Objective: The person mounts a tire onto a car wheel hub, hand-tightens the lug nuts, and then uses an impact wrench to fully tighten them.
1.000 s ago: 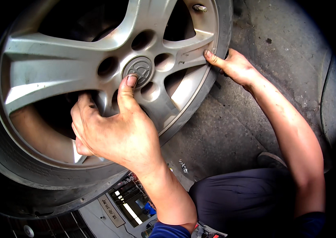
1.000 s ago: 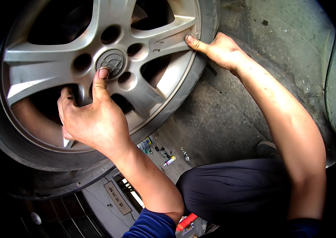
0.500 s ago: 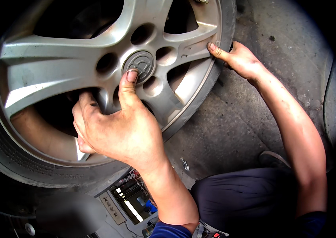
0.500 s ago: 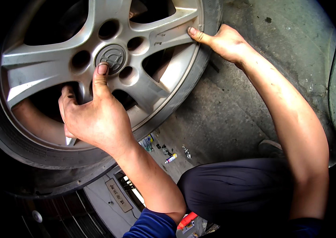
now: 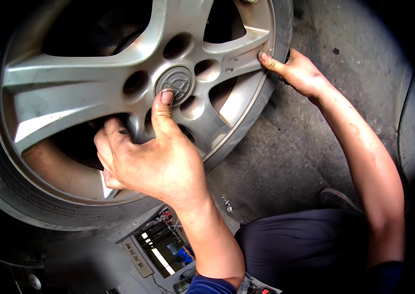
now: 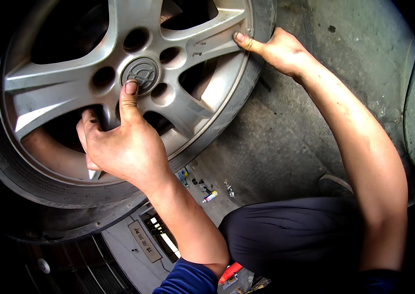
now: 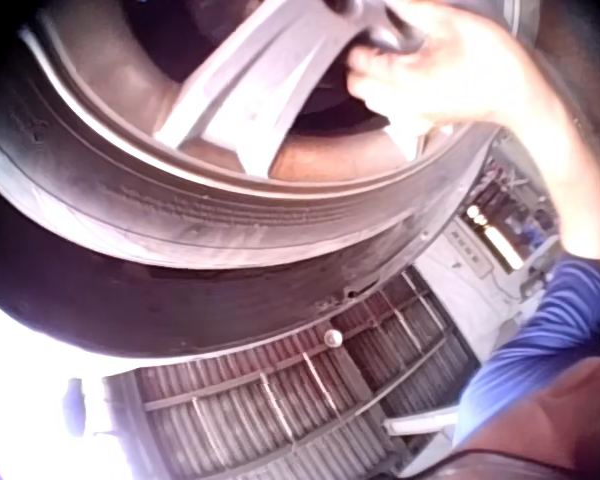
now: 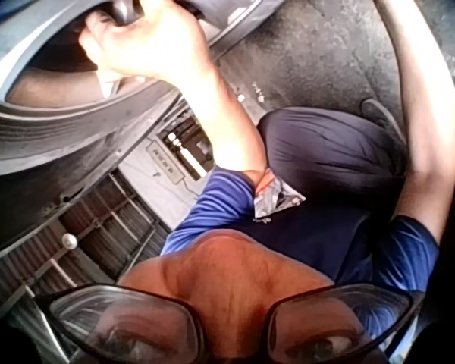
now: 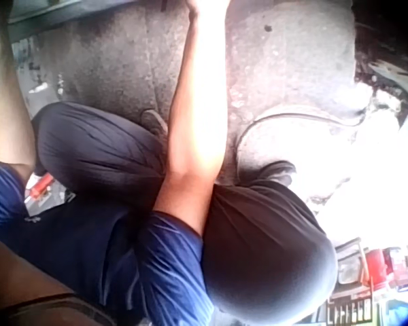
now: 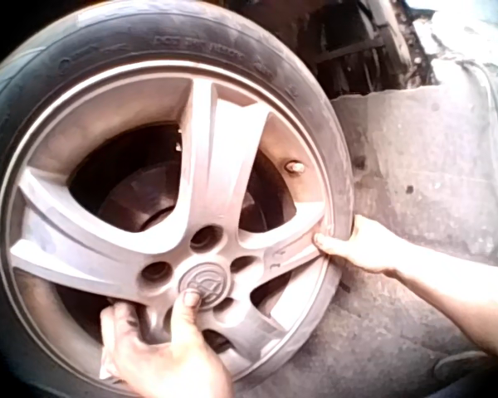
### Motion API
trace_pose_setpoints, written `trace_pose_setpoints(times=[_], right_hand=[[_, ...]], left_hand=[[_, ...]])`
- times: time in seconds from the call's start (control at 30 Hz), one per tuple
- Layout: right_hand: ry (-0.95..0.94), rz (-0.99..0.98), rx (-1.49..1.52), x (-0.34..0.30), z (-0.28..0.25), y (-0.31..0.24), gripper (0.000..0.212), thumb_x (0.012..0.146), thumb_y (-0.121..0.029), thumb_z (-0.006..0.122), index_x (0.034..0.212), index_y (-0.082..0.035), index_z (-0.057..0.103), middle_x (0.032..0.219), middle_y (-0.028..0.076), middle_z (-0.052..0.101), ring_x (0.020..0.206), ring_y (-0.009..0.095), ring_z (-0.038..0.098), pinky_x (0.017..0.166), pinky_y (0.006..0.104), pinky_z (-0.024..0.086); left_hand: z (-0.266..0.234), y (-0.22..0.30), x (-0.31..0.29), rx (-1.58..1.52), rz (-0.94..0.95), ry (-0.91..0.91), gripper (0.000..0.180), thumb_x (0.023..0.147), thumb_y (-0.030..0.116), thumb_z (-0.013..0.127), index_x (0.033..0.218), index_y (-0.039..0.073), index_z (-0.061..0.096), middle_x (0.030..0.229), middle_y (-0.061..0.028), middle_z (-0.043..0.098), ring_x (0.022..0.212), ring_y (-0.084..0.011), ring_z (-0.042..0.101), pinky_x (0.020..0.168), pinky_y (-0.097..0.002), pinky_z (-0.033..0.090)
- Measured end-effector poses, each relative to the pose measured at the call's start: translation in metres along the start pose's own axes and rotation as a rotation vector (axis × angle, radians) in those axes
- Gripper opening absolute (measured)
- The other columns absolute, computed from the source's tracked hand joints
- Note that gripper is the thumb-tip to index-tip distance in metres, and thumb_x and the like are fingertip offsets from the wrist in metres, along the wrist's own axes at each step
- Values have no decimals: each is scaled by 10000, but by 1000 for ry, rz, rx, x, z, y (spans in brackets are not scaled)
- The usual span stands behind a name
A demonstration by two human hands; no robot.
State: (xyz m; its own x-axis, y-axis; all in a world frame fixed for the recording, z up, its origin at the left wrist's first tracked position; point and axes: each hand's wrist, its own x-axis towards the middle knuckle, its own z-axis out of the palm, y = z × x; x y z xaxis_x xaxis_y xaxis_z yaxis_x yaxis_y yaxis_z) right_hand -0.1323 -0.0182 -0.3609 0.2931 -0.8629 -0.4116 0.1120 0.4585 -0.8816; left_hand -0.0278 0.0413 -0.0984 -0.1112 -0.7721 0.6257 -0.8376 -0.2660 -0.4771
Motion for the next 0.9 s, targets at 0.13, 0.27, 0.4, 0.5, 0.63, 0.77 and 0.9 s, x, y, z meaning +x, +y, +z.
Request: trace_pose_setpoints(times=[0.13, 0.27, 0.4, 0.5, 0.63, 0.77, 0.9], right_hand=[[-21, 5, 25, -5, -1, -10, 1140, 804, -806, 755, 1439, 117, 545, 1361, 307, 661, 1317, 370, 632, 1132, 442, 489], [-15, -46, 7, -10, -31, -46, 931, 862, -656, 808, 1405, 68, 585, 1358, 254, 689, 1321, 344, 643, 1136, 429, 504], [75, -51, 84, -13, -4, -27, 925, 870, -527, 860, 1436, 95, 477, 1403, 279, 648, 1346, 355, 615, 1151, 417, 483], [59, 13, 100, -6, 0, -9, 1020, 852, -591, 854, 1469, 101, 429, 1416, 292, 634, 1352, 367, 607, 1147, 424, 478], [-10, 111, 146, -2, 8, -4, 1110, 869, -645, 812, 1567, 82, 347, 1463, 293, 603, 1397, 368, 570, 1162, 422, 448], [3, 118, 24, 10, 26, 22, 1080, 898, -616, 804, 1564, 101, 348, 1480, 273, 588, 1388, 346, 559, 1152, 398, 439], [-135, 162, 162, 2, 2, -6, 924, 1005, -612, 672, 1609, 4, 341, 1516, 203, 549, 1324, 329, 595, 1065, 447, 516]], left_hand=[[-2, -2, 2, 8, -3, -15, 646, 785, 500, 900, 1096, -36, 717, 1109, -99, 670, 1099, -323, 615, 1036, -530, 333], [-16, 16, 11, 67, -65, 25, 655, 794, 406, 934, 1163, -79, 697, 1164, -181, 709, 1107, -365, 639, 1036, -485, 411], [-33, 6, 5, -527, -69, 272, 281, 904, 81, 786, 1126, -21, 647, 1184, -147, 630, 1071, -298, 611, 978, -414, 476], [-47, 20, -14, -1032, -134, -199, 89, 950, 70, 644, 956, -18, 632, 868, -105, 595, 751, -213, 561, 678, -351, 468], [-4, 46, -51, -1181, -681, -1119, 314, 1023, 267, 714, 933, -32, 677, 805, -70, 703, 717, -118, 632, 662, -307, 500], [53, 16, -105, -1048, -744, -923, 470, 1042, 425, 664, 1017, -40, 728, 943, -197, 774, 885, -316, 750, 813, -427, 563], [72, 35, -108, -934, -655, -818, 534, 1066, 506, 574, 1038, -2, 736, 952, -235, 748, 932, -424, 729, 818, -533, 548]])
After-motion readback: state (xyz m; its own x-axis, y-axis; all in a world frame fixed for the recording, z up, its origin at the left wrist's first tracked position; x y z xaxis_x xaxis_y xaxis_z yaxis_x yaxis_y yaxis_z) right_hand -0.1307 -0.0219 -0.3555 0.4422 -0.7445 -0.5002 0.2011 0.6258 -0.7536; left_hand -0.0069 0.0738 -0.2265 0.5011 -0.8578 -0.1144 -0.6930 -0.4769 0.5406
